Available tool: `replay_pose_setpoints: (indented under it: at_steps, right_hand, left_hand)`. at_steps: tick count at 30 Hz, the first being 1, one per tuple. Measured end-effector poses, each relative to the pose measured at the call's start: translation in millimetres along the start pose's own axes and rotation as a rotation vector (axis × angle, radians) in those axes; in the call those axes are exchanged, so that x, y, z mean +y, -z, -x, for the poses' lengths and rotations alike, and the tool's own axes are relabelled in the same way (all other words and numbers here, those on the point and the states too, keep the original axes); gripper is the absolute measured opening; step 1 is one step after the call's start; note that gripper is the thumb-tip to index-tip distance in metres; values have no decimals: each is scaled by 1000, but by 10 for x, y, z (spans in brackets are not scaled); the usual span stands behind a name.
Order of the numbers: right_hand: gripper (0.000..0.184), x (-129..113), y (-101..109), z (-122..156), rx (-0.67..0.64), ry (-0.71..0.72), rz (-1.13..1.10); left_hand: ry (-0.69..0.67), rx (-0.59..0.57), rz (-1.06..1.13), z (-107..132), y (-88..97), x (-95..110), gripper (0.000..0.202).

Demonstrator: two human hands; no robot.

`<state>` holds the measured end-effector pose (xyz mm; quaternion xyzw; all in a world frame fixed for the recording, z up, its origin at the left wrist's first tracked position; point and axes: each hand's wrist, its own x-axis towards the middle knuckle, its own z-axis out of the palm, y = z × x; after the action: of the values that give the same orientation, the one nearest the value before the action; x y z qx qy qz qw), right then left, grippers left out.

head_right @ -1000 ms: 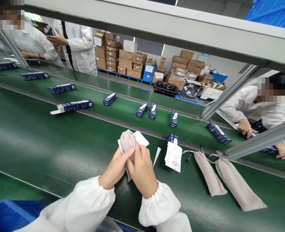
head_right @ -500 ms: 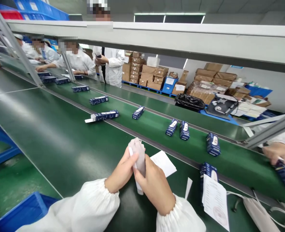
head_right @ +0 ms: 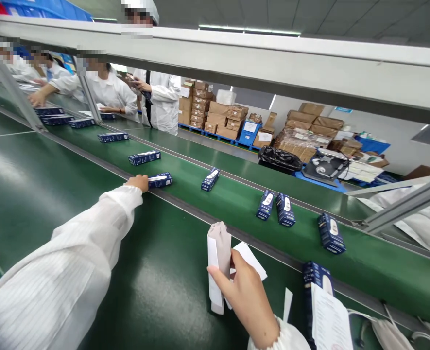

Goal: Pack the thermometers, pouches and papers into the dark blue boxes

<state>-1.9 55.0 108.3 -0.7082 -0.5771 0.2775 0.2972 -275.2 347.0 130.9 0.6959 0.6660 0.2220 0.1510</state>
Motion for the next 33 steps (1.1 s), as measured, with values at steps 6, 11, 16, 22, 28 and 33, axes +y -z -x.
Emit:
replay_pose_setpoints:
  at_steps: [6,11,16,22,28,33]
  right_hand:
    - [48,191,248,219,98,-97,-161]
    - [50,361,324,415,120,-106,-238]
    - [48,490,318,652,203,-131,-299]
    - [47,598,316,872,189,-118,-355]
    - [46,722,358,1075,173,-97,-416]
    - [47,740,555,1147,165,-51,-574]
  left_hand:
    - [-444,-281,35,855,-31,98,42]
    - [-787,-591,196,1708,-358,189,43]
    - [-428,-260,277,2106,-393,121,47]
    - [-214,-289,143,2608,-586,300,77]
    - [-81,-329,240,2729,-433,471,58]
    - [-173,-594,1015,3214,-356,974,62]
